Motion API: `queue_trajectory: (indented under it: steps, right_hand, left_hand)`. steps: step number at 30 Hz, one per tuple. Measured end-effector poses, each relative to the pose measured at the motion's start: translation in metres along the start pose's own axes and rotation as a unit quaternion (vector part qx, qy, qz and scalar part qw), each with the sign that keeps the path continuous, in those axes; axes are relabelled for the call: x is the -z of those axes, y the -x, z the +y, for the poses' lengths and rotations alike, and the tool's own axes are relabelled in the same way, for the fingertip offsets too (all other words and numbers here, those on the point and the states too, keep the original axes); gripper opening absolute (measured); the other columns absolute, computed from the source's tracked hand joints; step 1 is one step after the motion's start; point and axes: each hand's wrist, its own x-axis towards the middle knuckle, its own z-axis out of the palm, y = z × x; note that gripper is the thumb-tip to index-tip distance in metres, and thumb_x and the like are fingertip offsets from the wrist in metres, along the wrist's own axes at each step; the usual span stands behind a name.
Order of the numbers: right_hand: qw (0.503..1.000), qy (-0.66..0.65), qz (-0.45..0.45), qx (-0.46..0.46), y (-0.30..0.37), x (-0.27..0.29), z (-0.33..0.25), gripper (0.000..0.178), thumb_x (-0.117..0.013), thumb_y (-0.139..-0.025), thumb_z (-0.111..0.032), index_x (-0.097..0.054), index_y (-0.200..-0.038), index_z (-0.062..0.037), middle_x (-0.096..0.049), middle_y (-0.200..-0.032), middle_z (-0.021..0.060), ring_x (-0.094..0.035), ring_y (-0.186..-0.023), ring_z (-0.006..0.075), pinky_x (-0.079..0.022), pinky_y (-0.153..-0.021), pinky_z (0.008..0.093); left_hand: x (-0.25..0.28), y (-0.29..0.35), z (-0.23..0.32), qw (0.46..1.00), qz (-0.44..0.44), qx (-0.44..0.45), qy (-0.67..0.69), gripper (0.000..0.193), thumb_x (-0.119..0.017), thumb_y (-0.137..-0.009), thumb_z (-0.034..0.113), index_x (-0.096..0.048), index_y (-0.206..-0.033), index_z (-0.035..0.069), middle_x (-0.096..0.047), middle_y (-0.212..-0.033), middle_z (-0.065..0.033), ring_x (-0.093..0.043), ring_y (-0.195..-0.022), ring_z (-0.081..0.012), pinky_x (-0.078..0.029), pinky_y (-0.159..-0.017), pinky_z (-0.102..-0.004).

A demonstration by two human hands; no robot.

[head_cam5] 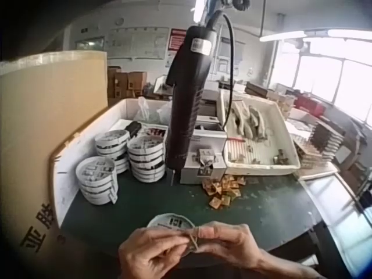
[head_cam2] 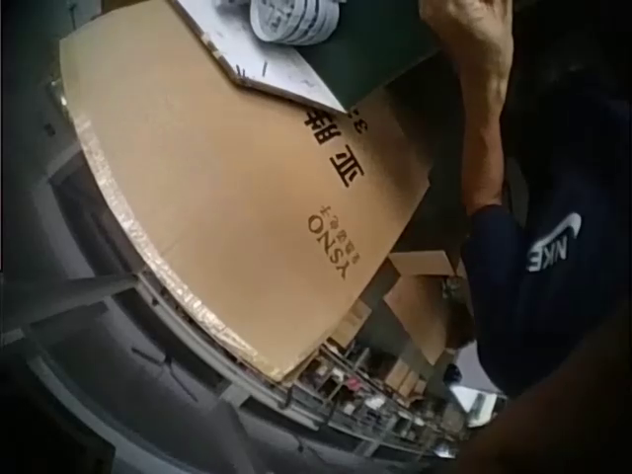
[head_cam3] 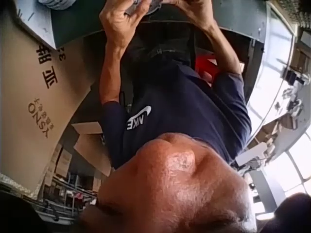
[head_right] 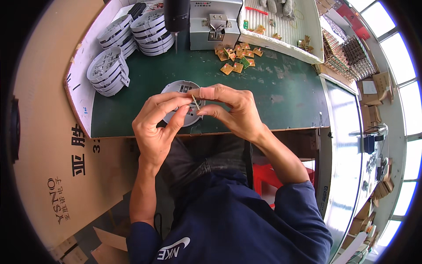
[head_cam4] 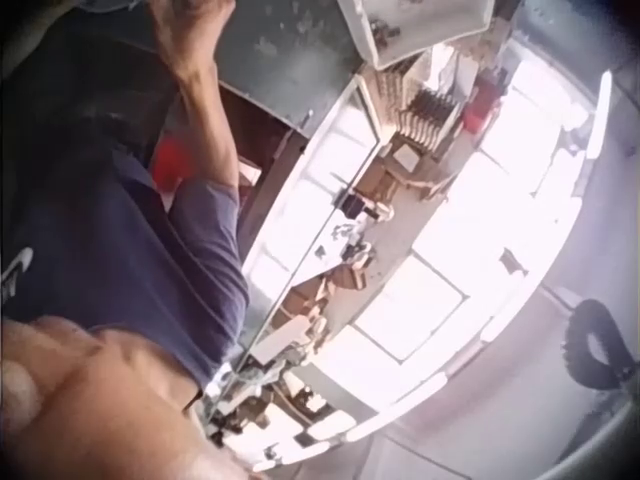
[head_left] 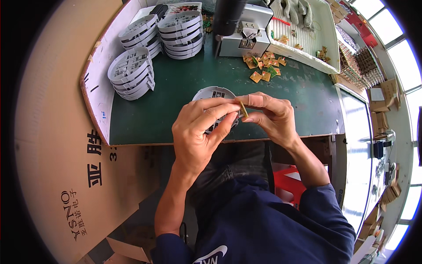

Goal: Assembling small electronic components and circular circuit boards using an electric screwdriver.

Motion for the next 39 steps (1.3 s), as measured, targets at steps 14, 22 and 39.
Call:
queue_trajectory:
  steps: [14, 22, 39]
  right_hand:
    - [1.0, 0.004, -0.024, 0.014, 0.0, 0.001, 0.005, 0.035, -0.08, -0.085, -0.011, -0.074, -0.118, -0.0013, -0.076, -0.109, 0.0101, -0.072, -0.095, 0.0164, -0.06, -0.084, 0.0305]
    - [0.985, -0.16, -0.016, -0.064, 0.002, -0.002, 0.007, 0.036, -0.078, -0.088, -0.011, -0.072, -0.121, 0.0014, -0.072, -0.115, 0.0074, -0.066, -0.104, 0.0134, -0.054, -0.093, 0.0302]
    - [0.953, 0.295, -0.042, 0.06, -0.042, -0.013, 0.019, 0.029, -0.077, -0.089, -0.014, -0.071, -0.114, -0.0012, -0.072, -0.104, 0.017, -0.07, -0.095, 0.0351, -0.056, -0.084, 0.0402]
  left_hand:
    - [0.0, 0.005, -0.002, 1.0, 0.004, 0.01, -0.006, 0.014, -0.076, -0.088, 0.0, -0.077, -0.101, 0.003, -0.073, -0.101, -0.0067, -0.07, -0.091, -0.0177, -0.055, -0.083, -0.0314]
    - [0.004, 0.004, -0.007, 0.999, 0.0, 0.034, 0.014, 0.027, -0.084, -0.082, 0.008, -0.077, -0.108, 0.008, -0.072, -0.115, -0.0033, -0.067, -0.103, -0.023, -0.056, -0.084, -0.0371]
    - [-0.01, 0.021, -0.031, 0.977, -0.104, 0.114, -0.145, 0.107, -0.095, -0.067, 0.037, -0.042, -0.15, -0.004, -0.046, -0.152, -0.0223, -0.047, -0.138, -0.0397, -0.043, -0.114, -0.0476]
